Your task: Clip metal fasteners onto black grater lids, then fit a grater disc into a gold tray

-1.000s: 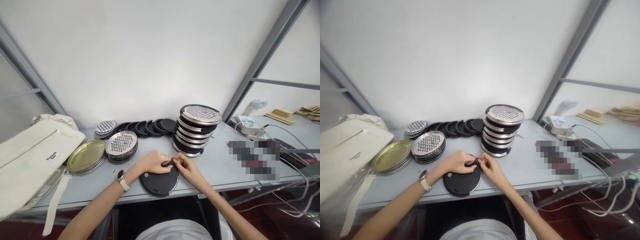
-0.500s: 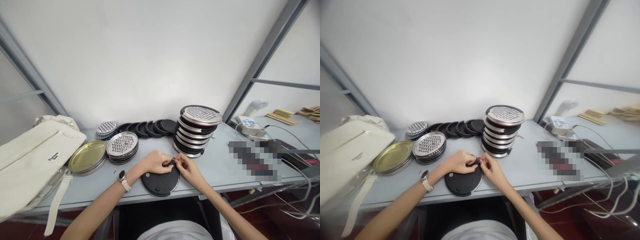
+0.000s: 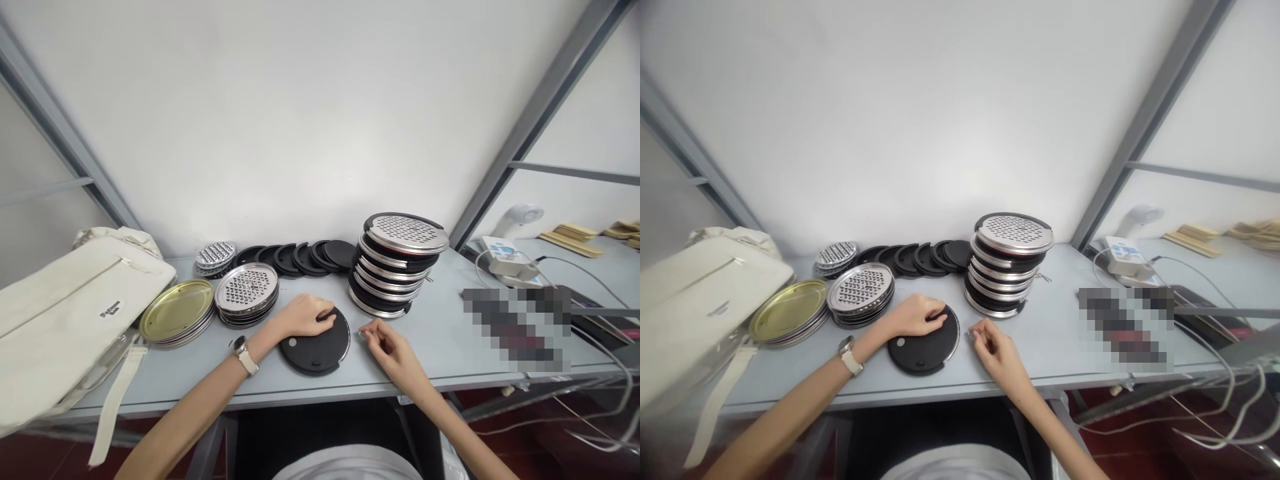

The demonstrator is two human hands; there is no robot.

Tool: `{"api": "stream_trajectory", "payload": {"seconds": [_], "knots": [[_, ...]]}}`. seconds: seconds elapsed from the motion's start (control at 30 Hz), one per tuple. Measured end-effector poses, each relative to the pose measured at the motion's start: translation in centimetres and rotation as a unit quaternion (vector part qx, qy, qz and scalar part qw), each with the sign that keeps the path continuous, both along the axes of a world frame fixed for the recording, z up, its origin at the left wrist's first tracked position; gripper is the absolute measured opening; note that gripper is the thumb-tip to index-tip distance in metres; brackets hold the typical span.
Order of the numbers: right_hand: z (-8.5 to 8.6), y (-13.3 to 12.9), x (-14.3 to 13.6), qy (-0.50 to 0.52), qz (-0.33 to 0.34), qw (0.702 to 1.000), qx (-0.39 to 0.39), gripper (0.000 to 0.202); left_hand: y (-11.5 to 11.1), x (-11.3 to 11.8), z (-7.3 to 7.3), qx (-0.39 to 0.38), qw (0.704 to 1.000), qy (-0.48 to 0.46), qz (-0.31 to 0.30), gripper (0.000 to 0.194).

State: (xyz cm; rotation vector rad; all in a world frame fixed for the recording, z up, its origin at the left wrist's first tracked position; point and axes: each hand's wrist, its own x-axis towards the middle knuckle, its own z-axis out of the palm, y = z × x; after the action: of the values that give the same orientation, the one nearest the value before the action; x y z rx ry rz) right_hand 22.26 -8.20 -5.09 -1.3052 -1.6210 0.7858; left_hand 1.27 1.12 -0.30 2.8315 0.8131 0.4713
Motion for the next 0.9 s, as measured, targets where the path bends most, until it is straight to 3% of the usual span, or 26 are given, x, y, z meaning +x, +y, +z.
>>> {"api": "stream_trajectory", "payload": {"seconds": [0.1, 0.23, 0.4, 0.63, 0.9], "knots": [[-0.1, -0.4, 1.0, 0.022, -0.032, 0.999, -0.02, 0.028, 0.0, 0.0, 0.3, -0.009, 1.0, 0.007, -0.024, 0.029], [0.2, -0.3, 1.5, 0.019, -0.018, 0.999, -0.028, 0.028, -0.3, 0.3, 0.4, -0.02, 0.999, 0.014, -0.04, 0.028], [0.2, -0.2, 1.3, -0.024, -0.016, 0.999, -0.028, 0.03, -0.5, 0.2, 0.4, 0.044, 0.998, 0.031, -0.039, 0.03], [-0.5, 0.0, 1.3, -0.058, -0.019, 0.997, 0.043, 0.028, -0.4, 0.2, -0.1, 0.11, 0.993, 0.029, -0.04, 0.029], [-0.7, 0.1, 1.1, -0.078, -0.06, 0.991, 0.089, 0.018, -0.1, 0.1, -0.3, 0.129, 0.99, 0.03, -0.047, 0.026]]}}
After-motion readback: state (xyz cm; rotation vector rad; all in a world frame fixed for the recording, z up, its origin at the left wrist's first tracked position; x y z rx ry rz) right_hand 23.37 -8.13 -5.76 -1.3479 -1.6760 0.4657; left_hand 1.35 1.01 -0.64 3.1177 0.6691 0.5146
